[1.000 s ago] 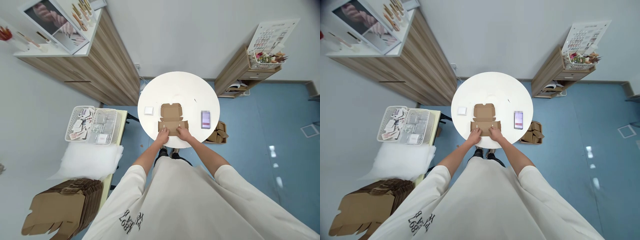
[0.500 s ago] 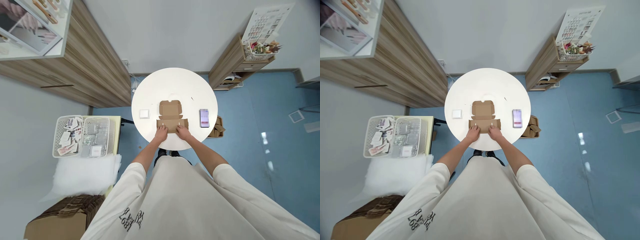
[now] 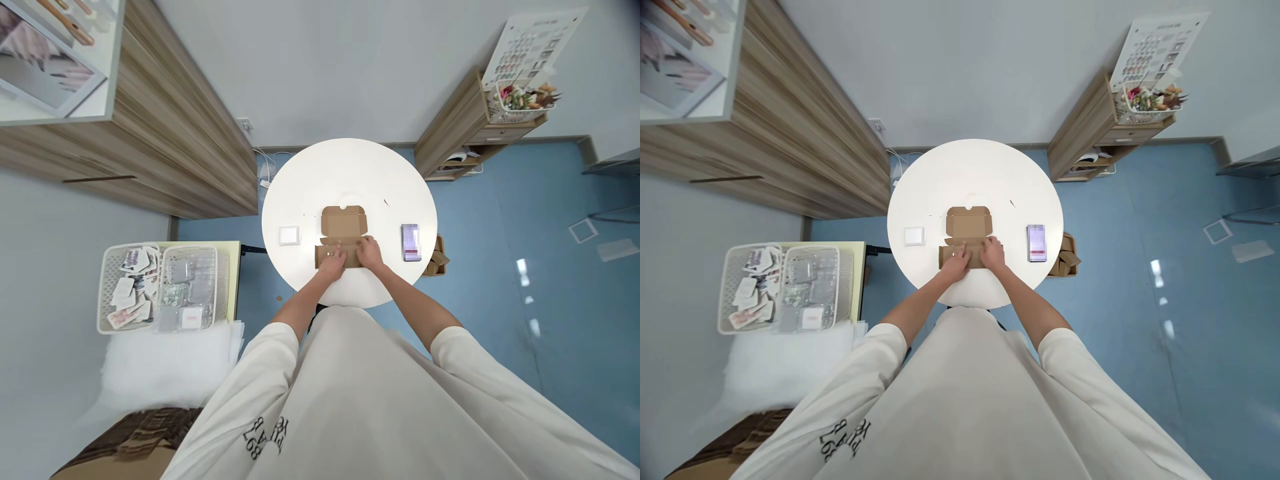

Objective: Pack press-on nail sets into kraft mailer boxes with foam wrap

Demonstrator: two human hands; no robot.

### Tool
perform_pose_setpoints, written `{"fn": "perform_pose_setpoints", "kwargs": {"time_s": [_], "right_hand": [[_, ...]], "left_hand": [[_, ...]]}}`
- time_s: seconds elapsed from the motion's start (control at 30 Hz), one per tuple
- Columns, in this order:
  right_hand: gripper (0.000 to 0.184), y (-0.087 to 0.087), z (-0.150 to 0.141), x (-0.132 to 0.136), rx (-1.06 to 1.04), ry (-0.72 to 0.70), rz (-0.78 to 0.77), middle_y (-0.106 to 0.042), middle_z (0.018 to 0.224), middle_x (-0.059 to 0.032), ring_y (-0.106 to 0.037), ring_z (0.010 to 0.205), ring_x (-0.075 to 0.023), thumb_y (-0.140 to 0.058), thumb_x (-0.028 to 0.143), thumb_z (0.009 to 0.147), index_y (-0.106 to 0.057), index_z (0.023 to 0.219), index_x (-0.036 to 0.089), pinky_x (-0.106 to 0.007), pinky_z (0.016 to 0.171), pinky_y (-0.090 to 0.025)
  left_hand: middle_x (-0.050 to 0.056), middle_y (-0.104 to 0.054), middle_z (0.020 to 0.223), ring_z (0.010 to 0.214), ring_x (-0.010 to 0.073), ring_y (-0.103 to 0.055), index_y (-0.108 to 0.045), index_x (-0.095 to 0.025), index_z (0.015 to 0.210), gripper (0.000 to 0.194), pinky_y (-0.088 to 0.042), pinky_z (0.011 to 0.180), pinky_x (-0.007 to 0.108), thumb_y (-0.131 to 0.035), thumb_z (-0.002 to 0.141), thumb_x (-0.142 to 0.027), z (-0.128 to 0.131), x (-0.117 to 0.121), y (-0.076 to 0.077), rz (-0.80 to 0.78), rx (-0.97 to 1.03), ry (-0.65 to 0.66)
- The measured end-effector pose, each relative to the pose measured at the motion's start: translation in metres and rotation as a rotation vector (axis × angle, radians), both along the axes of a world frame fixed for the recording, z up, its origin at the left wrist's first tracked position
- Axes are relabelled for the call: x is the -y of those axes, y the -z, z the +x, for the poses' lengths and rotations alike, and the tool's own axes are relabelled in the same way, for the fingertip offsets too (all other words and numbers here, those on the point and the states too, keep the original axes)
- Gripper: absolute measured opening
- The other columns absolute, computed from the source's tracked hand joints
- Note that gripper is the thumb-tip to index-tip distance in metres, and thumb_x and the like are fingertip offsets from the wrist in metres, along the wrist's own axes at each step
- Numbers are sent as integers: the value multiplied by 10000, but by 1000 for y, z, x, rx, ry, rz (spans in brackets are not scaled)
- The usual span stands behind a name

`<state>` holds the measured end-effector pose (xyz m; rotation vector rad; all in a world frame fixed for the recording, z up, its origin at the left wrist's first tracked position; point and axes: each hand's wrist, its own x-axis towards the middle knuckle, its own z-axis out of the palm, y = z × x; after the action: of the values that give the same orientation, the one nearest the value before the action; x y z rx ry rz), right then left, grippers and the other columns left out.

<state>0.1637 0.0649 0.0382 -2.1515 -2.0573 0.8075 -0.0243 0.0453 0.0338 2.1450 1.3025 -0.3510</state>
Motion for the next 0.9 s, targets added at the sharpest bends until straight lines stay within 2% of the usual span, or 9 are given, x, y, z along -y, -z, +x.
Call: {"fn": "perform_pose_setpoints", "kwargs": {"time_s": [0.1, 0.2, 0.27, 0.37, 0.5, 0.63, 0.77, 0.83, 0.9], "right_hand": [[384, 1, 0, -30, 0, 190, 2, -462, 1481, -185, -453, 1292, -384, -480, 249, 926, -660, 1257, 175, -536, 1053, -387], [402, 5, 2, -51, -55, 286, -76, -555, 1407, -175, -488, 1271, -380, -496, 233, 909, -663, 1273, 193, -563, 1053, -384], [416, 7, 4, -58, -101, 324, -120, -634, 1322, -129, -554, 1215, -320, -501, 228, 909, -643, 1299, 210, -503, 1050, -409], [399, 10, 9, -58, -173, 365, -88, -690, 1241, -93, -616, 1129, -239, -474, 188, 906, -657, 1261, 198, -362, 981, -467], [358, 9, 18, -48, -205, 362, -61, -720, 1162, -85, -643, 1068, -213, -482, 145, 870, -707, 1146, 175, -293, 917, -486], [344, 0, 21, -35, -127, 281, -64, -702, 1163, -85, -624, 1072, -223, -449, 154, 896, -700, 1128, 188, -319, 927, -479], [363, -12, 5, -16, 72, 125, 52, -608, 1307, -147, -533, 1202, -300, -459, 257, 954, -608, 1274, 174, -398, 990, -425], [481, -15, -5, -4, 30, -73, -88, -622, 1288, -140, -552, 1172, -289, -520, 291, 949, -499, 1416, 183, -367, 969, -428], [769, -14, -12, 6, 26, -215, -229, -596, 1347, -153, -539, 1209, -304, -638, 338, 897, -292, 1564, 176, -355, 964, -426]], "left_hand": [[169, 95, 1694, 1144, 372, -634, -318, -237, 1536, 692, -551, 870, 488, -620, 914, -268, 0, 0, -2, -12, -10, -10], [140, 135, 1693, 1146, 364, -634, -295, -263, 1550, 726, -562, 865, 488, -632, 907, -286, 0, -1, -3, -21, -23, -13], [121, 178, 1688, 1151, 350, -633, -268, -279, 1559, 745, -567, 863, 478, -629, 908, -296, 0, -1, -3, -25, -34, -7], [118, 228, 1675, 1138, 332, -638, -223, -281, 1574, 771, -577, 832, 457, -621, 914, -300, -1, -1, -4, -19, -44, -5], [128, 212, 1678, 1099, 323, -648, -243, -278, 1563, 741, -579, 811, 458, -612, 921, -299, 0, 0, -6, -7, -51, -20], [136, 160, 1689, 1082, 320, -653, -343, -268, 1495, 620, -576, 802, 460, -601, 931, -282, 0, -1, -10, -31, -51, -13], [150, 99, 1695, 1093, 321, -648, -389, -248, 1443, 549, -568, 808, 453, -596, 935, -263, -1, -1, -14, -33, -30, -20], [159, 66, 1696, 1089, 318, -648, -405, -230, 1425, 526, -567, 808, 448, -593, 934, -258, -2, 0, -14, -30, -19, -29], [158, 47, 1697, 1088, 315, -648, -426, -219, 1402, 501, -566, 807, 442, -590, 930, -252, -2, 1, -13, -30, -7, -35]]}}
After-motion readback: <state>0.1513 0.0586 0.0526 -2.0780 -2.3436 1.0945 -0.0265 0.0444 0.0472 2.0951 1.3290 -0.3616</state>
